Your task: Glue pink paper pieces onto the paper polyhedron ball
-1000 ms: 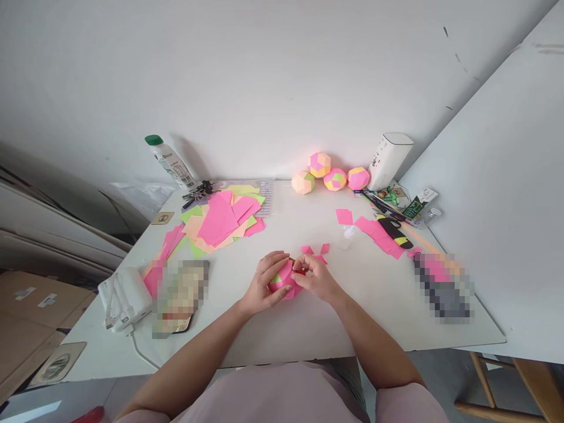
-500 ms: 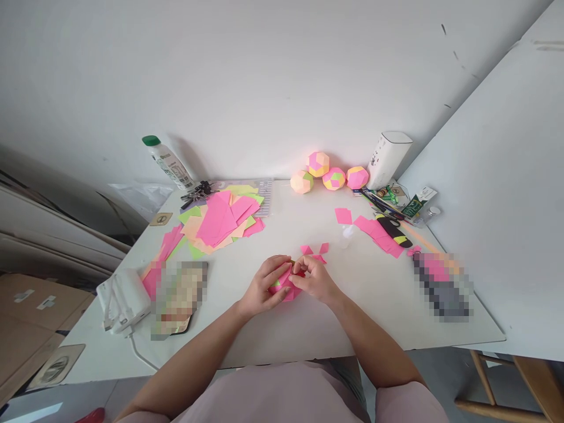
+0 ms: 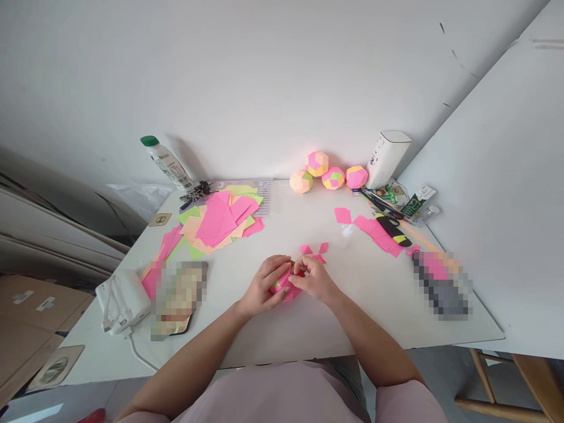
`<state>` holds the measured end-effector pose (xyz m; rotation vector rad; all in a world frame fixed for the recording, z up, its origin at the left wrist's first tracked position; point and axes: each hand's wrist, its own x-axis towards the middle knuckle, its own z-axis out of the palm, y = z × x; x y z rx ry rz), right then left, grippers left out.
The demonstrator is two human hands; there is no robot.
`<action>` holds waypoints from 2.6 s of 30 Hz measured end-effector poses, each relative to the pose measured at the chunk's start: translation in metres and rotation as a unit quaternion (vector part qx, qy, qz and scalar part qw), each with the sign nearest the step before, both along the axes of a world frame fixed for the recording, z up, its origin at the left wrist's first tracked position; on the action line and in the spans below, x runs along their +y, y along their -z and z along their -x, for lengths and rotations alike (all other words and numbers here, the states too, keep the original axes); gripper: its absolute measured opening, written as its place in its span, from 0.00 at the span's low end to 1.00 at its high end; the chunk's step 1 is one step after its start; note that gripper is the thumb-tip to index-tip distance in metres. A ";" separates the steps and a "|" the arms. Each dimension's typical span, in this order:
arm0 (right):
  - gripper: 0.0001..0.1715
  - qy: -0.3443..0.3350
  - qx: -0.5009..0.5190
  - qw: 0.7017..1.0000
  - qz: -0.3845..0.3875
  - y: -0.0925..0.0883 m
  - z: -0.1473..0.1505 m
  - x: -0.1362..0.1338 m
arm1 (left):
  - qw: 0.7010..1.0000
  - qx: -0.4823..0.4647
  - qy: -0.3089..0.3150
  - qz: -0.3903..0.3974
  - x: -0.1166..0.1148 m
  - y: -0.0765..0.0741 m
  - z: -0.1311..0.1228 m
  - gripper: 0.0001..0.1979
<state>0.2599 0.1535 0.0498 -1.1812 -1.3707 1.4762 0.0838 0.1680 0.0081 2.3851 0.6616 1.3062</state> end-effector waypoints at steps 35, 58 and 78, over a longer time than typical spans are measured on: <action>0.13 0.051 0.035 0.998 0.026 0.003 0.002 0.004 | 0.999 -0.053 0.004 0.011 -0.001 -0.004 0.001 0.19; 0.07 0.075 0.057 0.995 -0.024 0.008 0.002 0.005 | 0.977 -0.084 -0.037 0.192 0.005 -0.003 0.011 0.15; 0.08 0.038 -0.111 0.968 -0.222 0.011 0.005 0.004 | 0.988 -0.053 -0.078 0.119 0.005 0.007 0.008 0.17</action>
